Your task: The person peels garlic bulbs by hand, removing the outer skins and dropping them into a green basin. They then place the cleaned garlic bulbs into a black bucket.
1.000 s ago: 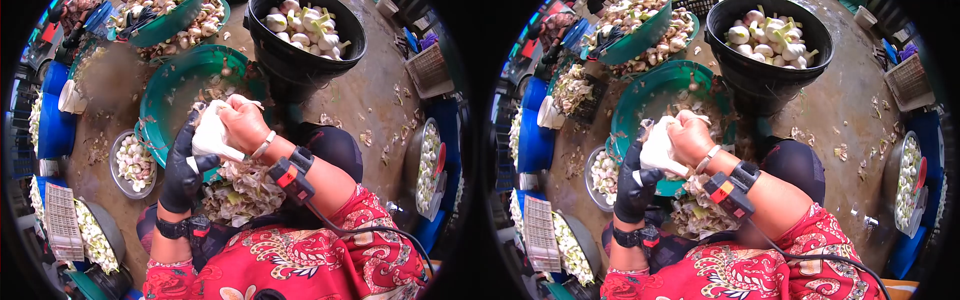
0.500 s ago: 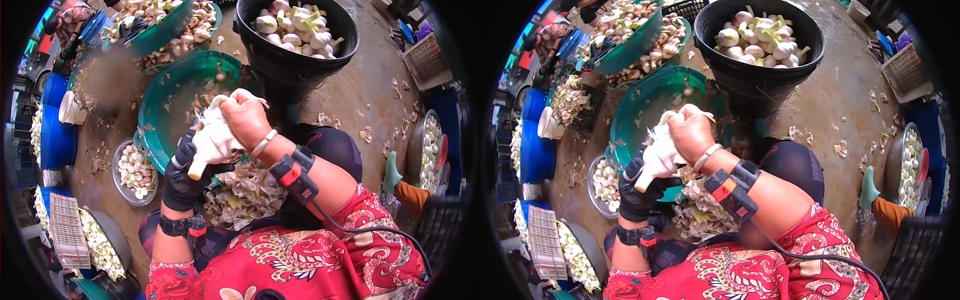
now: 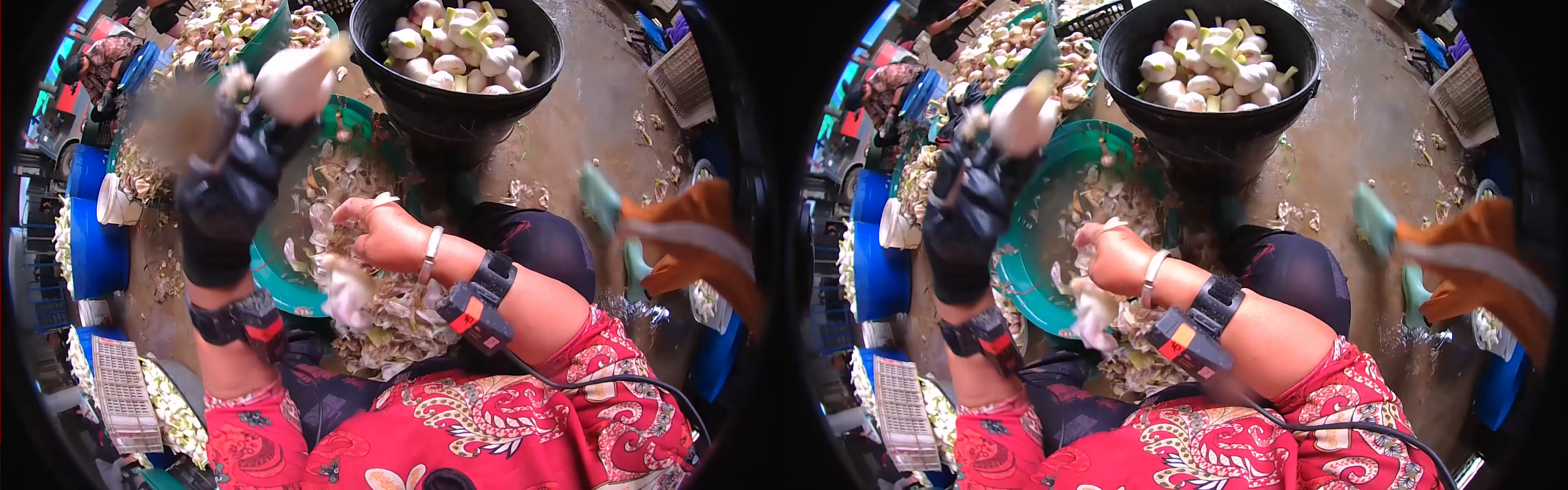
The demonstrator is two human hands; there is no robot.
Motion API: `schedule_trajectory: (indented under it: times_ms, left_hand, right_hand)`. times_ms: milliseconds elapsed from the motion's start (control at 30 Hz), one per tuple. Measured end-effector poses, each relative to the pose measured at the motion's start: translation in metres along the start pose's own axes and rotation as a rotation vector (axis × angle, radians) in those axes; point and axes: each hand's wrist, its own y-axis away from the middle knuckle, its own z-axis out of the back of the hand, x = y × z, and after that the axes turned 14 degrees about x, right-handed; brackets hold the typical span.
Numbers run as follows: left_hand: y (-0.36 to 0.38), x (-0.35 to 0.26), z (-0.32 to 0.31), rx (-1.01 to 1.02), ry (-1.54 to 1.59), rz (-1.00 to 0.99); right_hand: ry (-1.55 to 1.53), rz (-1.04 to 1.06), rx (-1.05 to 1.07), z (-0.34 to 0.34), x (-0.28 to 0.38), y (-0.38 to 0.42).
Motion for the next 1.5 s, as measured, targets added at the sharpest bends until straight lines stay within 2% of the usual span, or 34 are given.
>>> schedule_trajectory:
  times_ms: [33, 67, 133, 200, 267, 333, 400, 433, 467, 533, 567, 667, 700, 733, 800, 833, 867, 933, 1000, 1033, 1067, 1133, 1233, 1267, 1333, 1367, 1400, 1500]
  left_hand:
    - [-0.020, 0.009, -0.013, -0.076, -0.462, -0.196]
    - [-0.033, 0.010, -0.019, -0.154, -0.925, -0.390]
    - [-0.012, -0.036, 0.021, 0.048, -1.562, -0.294]
    - [0.005, -0.053, 0.067, -0.488, -1.608, -0.250]
    - [0.037, -0.086, 0.149, -0.872, -1.592, -0.112]
    - [0.046, -0.103, 0.217, -1.025, -1.909, 0.240]
    - [0.015, -0.102, 0.237, -1.065, -1.975, 0.335]
    - [0.003, -0.119, 0.258, -1.012, -2.143, 0.414]
    - [-0.008, -0.134, 0.279, -0.997, -2.131, 0.403]
    - [-0.041, -0.150, 0.304, -1.033, -2.377, 0.476]
    - [-0.057, -0.157, 0.315, -1.117, -2.352, 0.497]
    - [-0.076, -0.182, 0.356, -1.132, -2.256, 0.488]
    - [-0.072, -0.187, 0.379, -1.153, -2.355, 0.286]
    - [-0.066, -0.193, 0.400, -1.152, -2.347, 0.288]
    - [-0.057, -0.186, 0.398, -0.992, -1.694, -0.010]
    - [-0.051, -0.175, 0.382, -0.822, -1.285, -0.116]
    - [-0.048, -0.157, 0.343, -0.738, -0.937, -0.154]
    - [-0.027, -0.141, 0.312, -0.500, -0.849, -0.222]
    - [-0.014, -0.111, 0.256, -0.490, -0.915, -0.254]
    - [-0.007, -0.099, 0.225, -0.509, -0.966, -0.175]
    - [-0.002, -0.084, 0.197, -0.516, -0.983, -0.179]
    - [0.005, -0.050, 0.149, -0.456, -1.136, -0.141]
    - [0.019, -0.006, 0.091, -0.539, -1.253, -0.090]
    - [0.026, 0.007, 0.076, -0.590, -1.343, -0.053]
    - [0.042, 0.029, 0.059, -0.624, -1.353, -0.063]
    - [0.051, 0.041, 0.056, -0.650, -1.372, -0.171]
    - [0.058, 0.052, 0.054, -0.675, -1.389, -0.280]
    - [0.078, 0.076, 0.045, -0.745, -1.364, -0.373]
  right_hand:
    - [0.036, 0.143, -0.032, 0.003, 0.000, 0.000]
    - [0.035, 0.144, -0.028, 0.014, 0.005, -0.001]
    - [-0.166, -0.102, 0.043, 0.049, 0.023, 0.002]
    - [-0.767, -0.070, -0.139, 0.071, 0.026, 0.005]
    - [-0.907, -0.252, -0.167, 0.105, 0.031, 0.006]
    - [-1.021, -0.327, -0.197, 0.123, 0.018, 0.002]
    - [-1.102, -0.387, -0.196, 0.129, 0.001, -0.004]
    - [-1.076, -0.410, -0.194, 0.127, -0.004, -0.009]
    - [-1.081, -0.457, -0.186, 0.125, -0.005, -0.013]
    - [-1.067, -0.477, -0.163, 0.119, -0.002, -0.022]
    - [-1.075, -0.458, -0.157, 0.117, -0.001, -0.027]
    - [-1.073, -0.462, -0.133, 0.110, 0.014, -0.039]
    - [-1.033, -0.479, -0.108, 0.106, 0.016, -0.042]
    - [-1.000, -0.494, -0.081, 0.103, 0.017, -0.045]
    - [-1.000, -0.510, -0.062, 0.099, 0.018, -0.048]
    - [-0.991, -0.497, -0.076, 0.098, 0.018, -0.049]
    - [-0.983, -0.482, -0.088, 0.096, 0.019, -0.049]
    - [-0.931, -0.450, -0.088, 0.091, 0.023, -0.047]
    - [-0.892, -0.398, -0.082, 0.082, 0.026, -0.042]
    - [-0.850, -0.357, -0.093, 0.076, 0.026, -0.039]
    - [-0.713, -0.309, -0.118, 0.069, 0.027, -0.039]
    - [-0.580, -0.169, -0.306, 0.048, 0.023, -0.041]
    - [-0.356, 0.030, -0.351, 0.029, 0.025, -0.041]
    - [-0.350, 0.062, -0.326, 0.022, 0.026, -0.041]
    - [-0.624, 0.020, -0.165, 0.016, 0.041, -0.037]
    - [-0.801, 0.008, -0.126, 0.014, 0.051, -0.030]
    - [-0.810, 0.016, -0.107, 0.009, 0.055, -0.027]
    - [-0.569, 0.130, -0.076, -0.008, 0.060, -0.028]
